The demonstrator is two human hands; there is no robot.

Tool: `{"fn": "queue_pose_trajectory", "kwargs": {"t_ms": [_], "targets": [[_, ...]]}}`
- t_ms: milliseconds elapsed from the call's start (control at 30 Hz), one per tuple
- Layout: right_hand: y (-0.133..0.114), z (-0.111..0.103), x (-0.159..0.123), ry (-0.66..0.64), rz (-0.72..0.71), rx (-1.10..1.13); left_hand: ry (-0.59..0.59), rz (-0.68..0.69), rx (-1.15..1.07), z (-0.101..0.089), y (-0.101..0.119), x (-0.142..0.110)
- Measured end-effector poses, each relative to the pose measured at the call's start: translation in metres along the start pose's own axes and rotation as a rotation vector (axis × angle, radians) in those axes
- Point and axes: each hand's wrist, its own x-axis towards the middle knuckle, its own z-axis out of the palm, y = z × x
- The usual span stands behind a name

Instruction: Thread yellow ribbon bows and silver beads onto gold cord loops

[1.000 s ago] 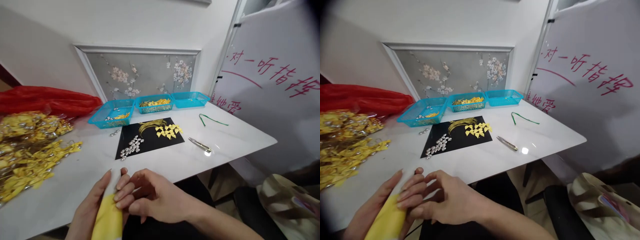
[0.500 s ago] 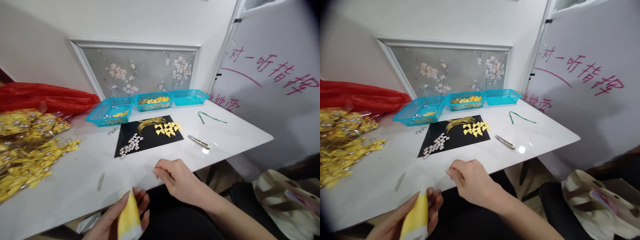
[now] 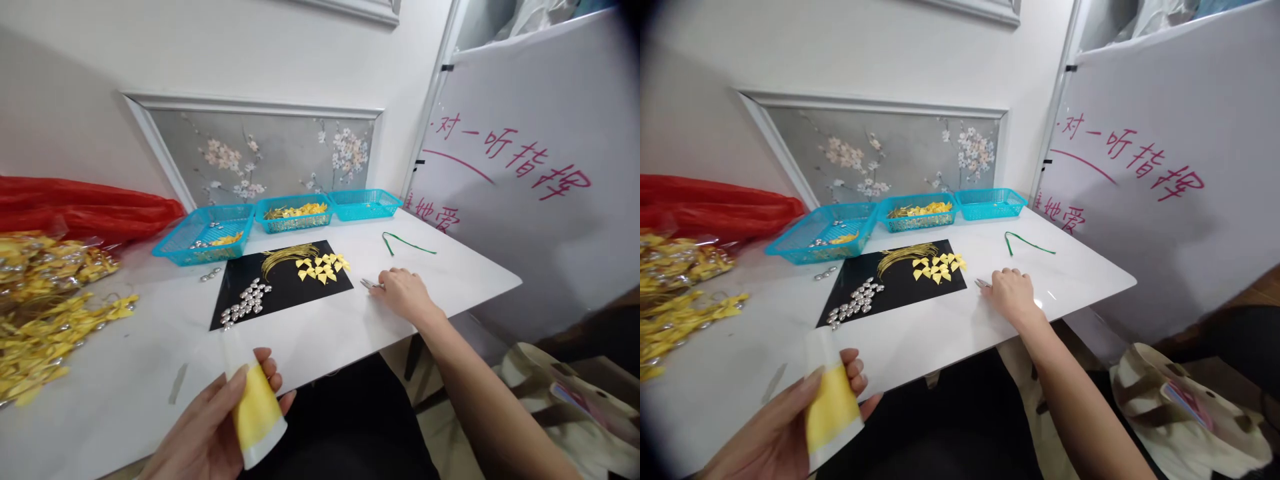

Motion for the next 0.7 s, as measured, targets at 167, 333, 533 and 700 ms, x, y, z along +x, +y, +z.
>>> {"fn": "queue_pose_trajectory", "kwargs": {"t_ms": [167,333,533,700], "targets": [[0.006,0.013,0.007,0.038,0.000,0.131,0.025,-0.056,-0.065,0.011,0.008,0.005],[0.007,0.012,0.010,0.406,-0.073,0.546,0.013,-0.016,0.001,0.015,0.006,-0.002],[0.001,-0.012,0.030,0.798,-0.058,1.146,0.059,0.028,0.103,0.012,0.000,-0.010],[-0.033,-0.026,-0.013,0.604,-0.099,1.427,-0.102,0.004,-0.079,-0.002,0.002,-0.014]]}}
